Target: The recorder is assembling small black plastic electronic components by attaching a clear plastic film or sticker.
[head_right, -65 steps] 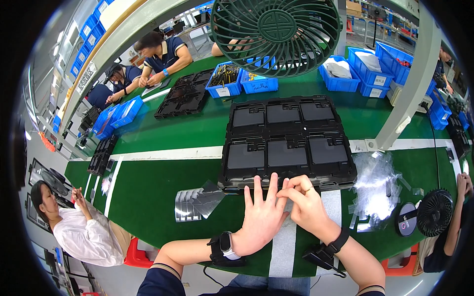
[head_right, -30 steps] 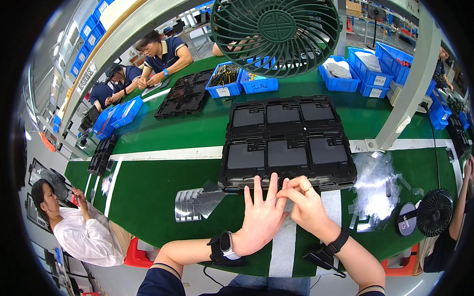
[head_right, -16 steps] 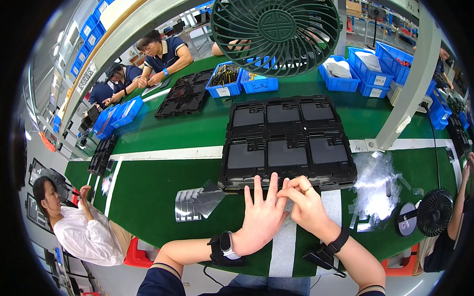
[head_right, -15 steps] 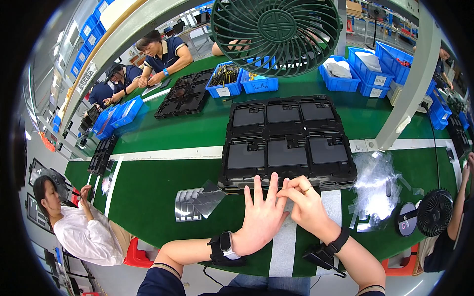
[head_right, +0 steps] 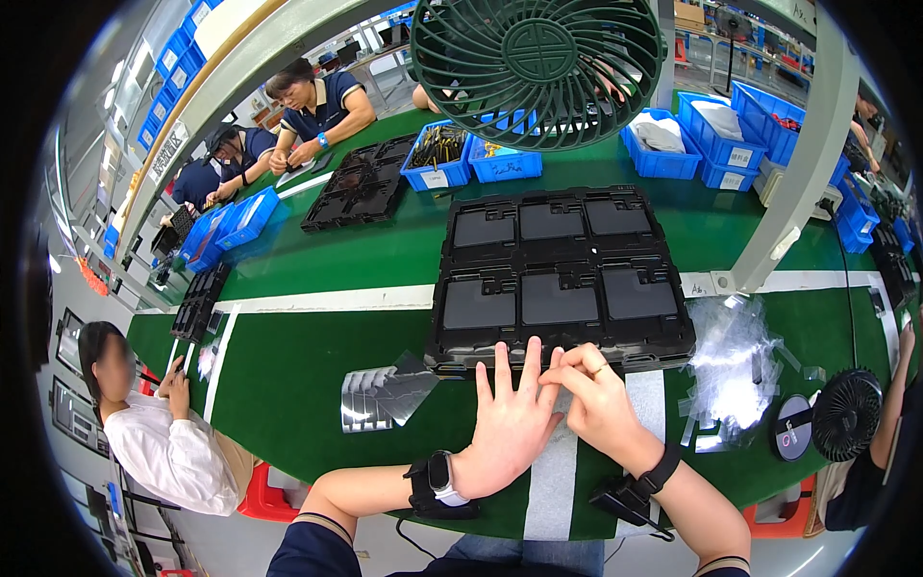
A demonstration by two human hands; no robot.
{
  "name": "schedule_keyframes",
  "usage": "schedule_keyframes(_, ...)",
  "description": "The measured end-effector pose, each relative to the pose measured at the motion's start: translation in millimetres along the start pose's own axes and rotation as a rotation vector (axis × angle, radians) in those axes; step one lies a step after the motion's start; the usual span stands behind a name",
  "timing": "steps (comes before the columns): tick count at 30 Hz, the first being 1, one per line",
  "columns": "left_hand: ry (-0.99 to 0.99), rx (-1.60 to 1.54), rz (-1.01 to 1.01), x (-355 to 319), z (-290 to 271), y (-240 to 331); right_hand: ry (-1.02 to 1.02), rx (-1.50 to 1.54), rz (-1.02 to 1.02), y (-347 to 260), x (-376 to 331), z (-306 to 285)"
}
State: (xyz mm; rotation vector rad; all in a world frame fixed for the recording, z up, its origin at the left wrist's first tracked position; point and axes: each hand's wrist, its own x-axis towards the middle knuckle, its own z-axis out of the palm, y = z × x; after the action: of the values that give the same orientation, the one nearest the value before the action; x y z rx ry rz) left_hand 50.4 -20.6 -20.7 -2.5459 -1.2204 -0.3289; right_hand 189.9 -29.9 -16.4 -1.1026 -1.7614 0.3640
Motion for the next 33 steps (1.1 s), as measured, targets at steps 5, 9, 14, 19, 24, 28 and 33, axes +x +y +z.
schedule_keyframes(5,0.002,-0.003,0.001,0.1,-0.4,0.2,-0.01,-0.02,-0.002,-0.8,0.5,-1.4)
schedule_keyframes(9,0.006,0.006,0.0,0.1,0.1,0.3,-0.008,-0.02,-0.003,-1.4,0.9,-1.8)
schedule_keyframes(14,0.018,-0.002,-0.002,0.0,0.9,0.2,-0.012,-0.024,-0.004,-3.1,1.9,-2.3)
schedule_keyframes(19,0.019,-0.001,-0.001,-0.2,1.0,0.3,-0.017,-0.027,-0.001,-3.3,1.5,-2.5)
schedule_keyframes(24,0.011,-0.002,0.001,0.0,-0.4,0.2,-0.015,-0.021,0.002,-3.2,1.4,-2.4)
schedule_keyframes(28,0.006,0.002,0.003,-0.1,-0.2,-0.1,-0.017,-0.018,0.0,-3.2,1.6,-2.2)
schedule_keyframes(33,0.002,0.011,0.002,-0.1,0.8,0.2,-0.011,0.003,0.003,-2.0,1.1,-1.4)
